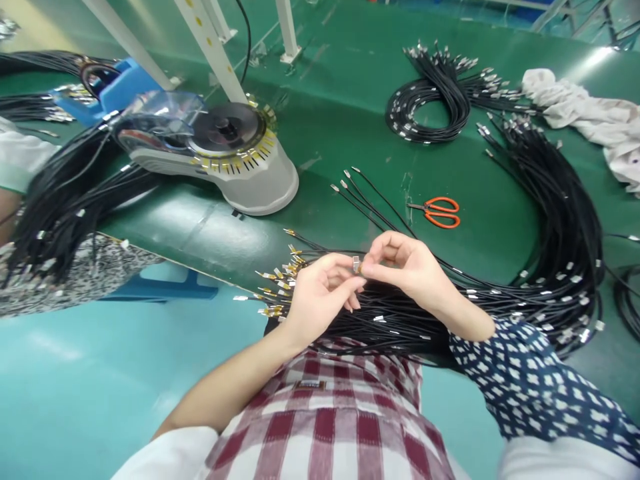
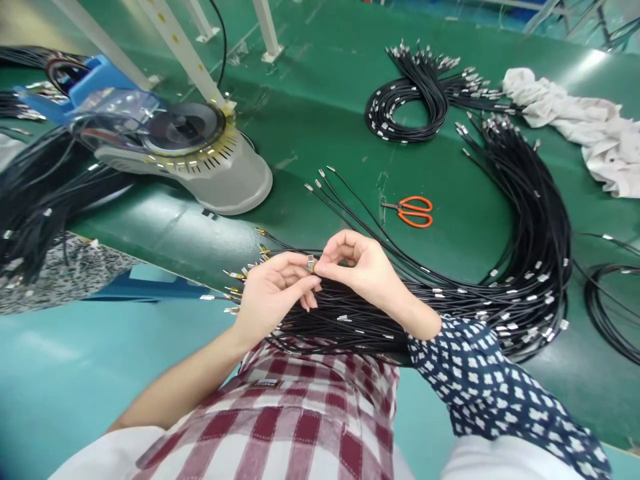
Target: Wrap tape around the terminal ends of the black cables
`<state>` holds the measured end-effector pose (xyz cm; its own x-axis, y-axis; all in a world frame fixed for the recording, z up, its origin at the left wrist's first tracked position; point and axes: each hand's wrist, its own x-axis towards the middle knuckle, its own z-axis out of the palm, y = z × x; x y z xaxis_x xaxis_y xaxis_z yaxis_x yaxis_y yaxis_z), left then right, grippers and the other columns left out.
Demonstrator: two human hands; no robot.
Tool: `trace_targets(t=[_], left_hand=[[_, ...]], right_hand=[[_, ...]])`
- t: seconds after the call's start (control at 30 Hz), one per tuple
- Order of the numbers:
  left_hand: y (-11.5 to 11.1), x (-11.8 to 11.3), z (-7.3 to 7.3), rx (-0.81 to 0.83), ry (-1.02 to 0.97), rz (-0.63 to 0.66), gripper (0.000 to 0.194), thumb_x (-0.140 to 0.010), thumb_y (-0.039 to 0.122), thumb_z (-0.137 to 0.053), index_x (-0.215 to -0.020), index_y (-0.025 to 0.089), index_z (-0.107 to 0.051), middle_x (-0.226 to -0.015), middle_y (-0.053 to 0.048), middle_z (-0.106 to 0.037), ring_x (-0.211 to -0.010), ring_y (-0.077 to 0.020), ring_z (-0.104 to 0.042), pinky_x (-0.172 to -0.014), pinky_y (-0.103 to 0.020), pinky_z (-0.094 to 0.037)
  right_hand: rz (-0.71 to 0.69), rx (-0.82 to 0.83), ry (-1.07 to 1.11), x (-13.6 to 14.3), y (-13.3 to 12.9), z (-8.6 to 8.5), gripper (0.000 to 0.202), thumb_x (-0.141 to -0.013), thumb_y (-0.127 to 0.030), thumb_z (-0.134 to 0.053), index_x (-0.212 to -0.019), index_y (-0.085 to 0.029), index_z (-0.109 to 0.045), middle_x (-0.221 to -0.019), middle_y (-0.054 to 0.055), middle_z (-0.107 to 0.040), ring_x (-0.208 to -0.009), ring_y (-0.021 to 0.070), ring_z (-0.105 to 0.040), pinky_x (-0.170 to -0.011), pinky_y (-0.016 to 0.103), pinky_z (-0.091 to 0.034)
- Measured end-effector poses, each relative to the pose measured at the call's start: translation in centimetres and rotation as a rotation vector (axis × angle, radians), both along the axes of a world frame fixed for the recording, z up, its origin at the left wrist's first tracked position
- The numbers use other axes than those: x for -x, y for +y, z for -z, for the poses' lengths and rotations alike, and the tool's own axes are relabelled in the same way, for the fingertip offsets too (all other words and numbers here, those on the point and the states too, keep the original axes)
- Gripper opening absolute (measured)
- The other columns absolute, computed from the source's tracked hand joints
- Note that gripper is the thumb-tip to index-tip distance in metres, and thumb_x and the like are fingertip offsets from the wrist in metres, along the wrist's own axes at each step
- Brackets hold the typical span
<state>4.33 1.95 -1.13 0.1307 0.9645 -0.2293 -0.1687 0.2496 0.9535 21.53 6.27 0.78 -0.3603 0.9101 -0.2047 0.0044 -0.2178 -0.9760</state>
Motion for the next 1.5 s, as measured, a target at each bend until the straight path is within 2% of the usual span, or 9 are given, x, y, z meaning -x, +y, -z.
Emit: trace_targets(t=[0.27,0.57,0.83,1.03,1.27,1.5], left_hand=[[0.0,0.0,0.0,-0.008,0.032,0.005,0.021,-0.081,0.027,-0.075,-0.091,0.016,-0.061,-0.066,0.001,-0.069,-0.048,-0.0118,-0.064,-0.046,-0.021,-0.054],[-0.1,0.2,0.1,-0.016,0.035,0.015,0.020,-0.081,0.028,-0.075,-0.090,0.016,-0.061,-0.067,0.000,-0.069,-0.048,-0.0125,-0.065,-0.047,-0.022,-0.055],[-0.1,0.2,0.1,-0.028,0.022,0.019,0.018,-0.083,0.027,-0.073,-0.090,0.017,-0.059,-0.068,0.001,-0.069,-0.049,-0.0120,-0.065,-0.047,-0.022,-0.055],[0.0,0.5,0.3,-0.055,0.016,0.011,0.020,-0.090,0.035,-0.065,-0.086,0.018,-0.056,-0.066,0.001,-0.068,-0.047,-0.0130,-0.066,-0.045,-0.023,-0.053],[0.2,0.7,0.0,-0.041,0.022,-0.010,0.023,-0.088,0.035,-0.068,-0.084,0.016,-0.056,-0.067,0.000,-0.070,-0.048,-0.0143,-0.067,-0.045,-0.023,-0.053],[0.3,0.7,0.1,0.007,-0.035,0.002,0.025,-0.086,0.036,-0.070,-0.082,0.015,-0.056,-0.065,-0.002,-0.071,-0.046,-0.0150,-0.067,-0.043,-0.024,-0.051]], right_hand=[[0.042,-0.085,-0.100,0.3,-0.2,-0.2,0.035,-0.070,-0.040,-0.084,-0.076,-0.019,-0.058,-0.075,0.001,-0.066,-0.072,0.0153,-0.063,-0.071,0.030,-0.053],[0.067,-0.088,-0.098,0.5,-0.2,0.0,0.037,-0.070,-0.044,-0.084,-0.076,-0.020,-0.055,-0.074,0.002,-0.067,-0.070,0.0155,-0.063,-0.070,0.032,-0.054],[0.096,-0.107,-0.082,1.0,-0.5,0.2,0.035,-0.069,-0.035,-0.085,-0.074,-0.020,-0.053,-0.073,0.001,-0.069,-0.067,0.0141,-0.063,-0.066,0.028,-0.050],[0.080,-0.076,-0.065,1.2,-0.5,0.2,0.037,-0.070,-0.039,-0.084,-0.075,-0.020,-0.052,-0.072,0.000,-0.068,-0.066,0.0142,-0.064,-0.067,0.030,-0.052],[0.055,-0.084,-0.076,0.8,-0.3,-0.5,0.034,-0.069,-0.038,-0.084,-0.080,-0.021,-0.056,-0.077,0.001,-0.072,-0.071,0.0168,-0.070,-0.070,0.031,-0.055],[0.058,-0.018,-0.036,0.7,-0.3,-0.1,0.036,-0.069,-0.037,-0.085,-0.082,-0.021,-0.056,-0.077,0.003,-0.075,-0.072,0.0183,-0.072,-0.070,0.031,-0.056]])
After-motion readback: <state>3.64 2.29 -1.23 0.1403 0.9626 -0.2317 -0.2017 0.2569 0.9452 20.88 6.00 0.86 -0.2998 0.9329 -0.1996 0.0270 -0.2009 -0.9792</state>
